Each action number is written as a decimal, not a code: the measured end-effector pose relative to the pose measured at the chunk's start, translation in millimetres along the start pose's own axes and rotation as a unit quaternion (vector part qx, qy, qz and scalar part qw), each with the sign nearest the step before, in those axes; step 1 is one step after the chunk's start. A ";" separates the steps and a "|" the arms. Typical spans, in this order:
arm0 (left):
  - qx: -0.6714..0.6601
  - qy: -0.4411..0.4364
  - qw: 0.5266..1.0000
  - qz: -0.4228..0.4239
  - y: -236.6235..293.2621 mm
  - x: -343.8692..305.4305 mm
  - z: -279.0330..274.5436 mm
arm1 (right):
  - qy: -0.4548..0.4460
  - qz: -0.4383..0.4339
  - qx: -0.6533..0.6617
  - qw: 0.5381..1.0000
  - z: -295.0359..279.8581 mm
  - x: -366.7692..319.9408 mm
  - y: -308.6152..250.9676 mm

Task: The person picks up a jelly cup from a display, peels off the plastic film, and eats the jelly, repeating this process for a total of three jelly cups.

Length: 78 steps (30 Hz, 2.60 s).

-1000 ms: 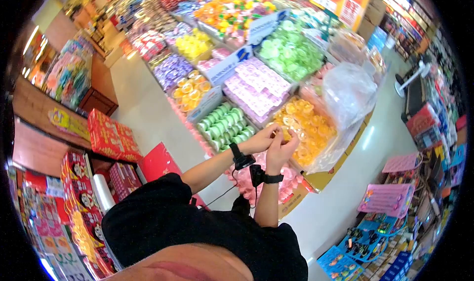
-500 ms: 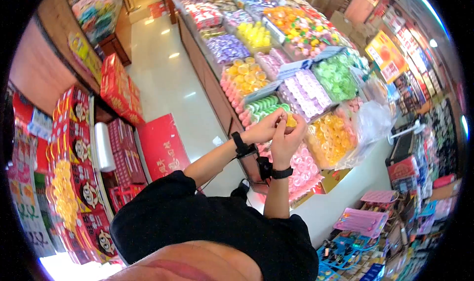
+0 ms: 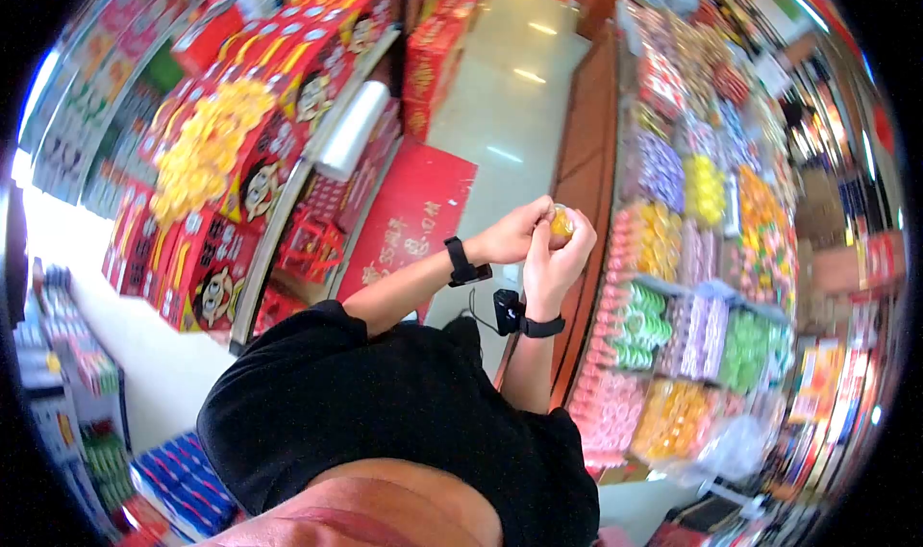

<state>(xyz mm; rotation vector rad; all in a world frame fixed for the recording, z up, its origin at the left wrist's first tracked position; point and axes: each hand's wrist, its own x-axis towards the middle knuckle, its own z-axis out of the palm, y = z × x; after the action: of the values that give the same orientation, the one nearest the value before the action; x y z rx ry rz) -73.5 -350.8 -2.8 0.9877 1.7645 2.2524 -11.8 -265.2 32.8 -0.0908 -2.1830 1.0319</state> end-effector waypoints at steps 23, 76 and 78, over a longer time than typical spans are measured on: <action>0.187 0.660 0.728 -0.028 55.3 -109.2 -370.6 | -0.474 -0.164 0.256 0.826 399.9 32.0 -214.5; 0.011 0.426 0.903 -0.048 69.0 -78.8 -271.5 | -0.381 -0.025 0.196 0.903 302.4 29.2 -145.1; -0.011 0.398 0.909 -0.119 57.3 -89.4 -238.6 | -0.341 -0.003 0.162 0.926 268.8 7.7 -125.8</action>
<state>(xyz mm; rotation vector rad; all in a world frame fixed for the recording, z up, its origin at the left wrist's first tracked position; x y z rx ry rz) -118.2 -607.9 -14.7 -0.2329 1.9397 2.6802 -157.9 -522.5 9.8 0.4991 -2.5585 1.5769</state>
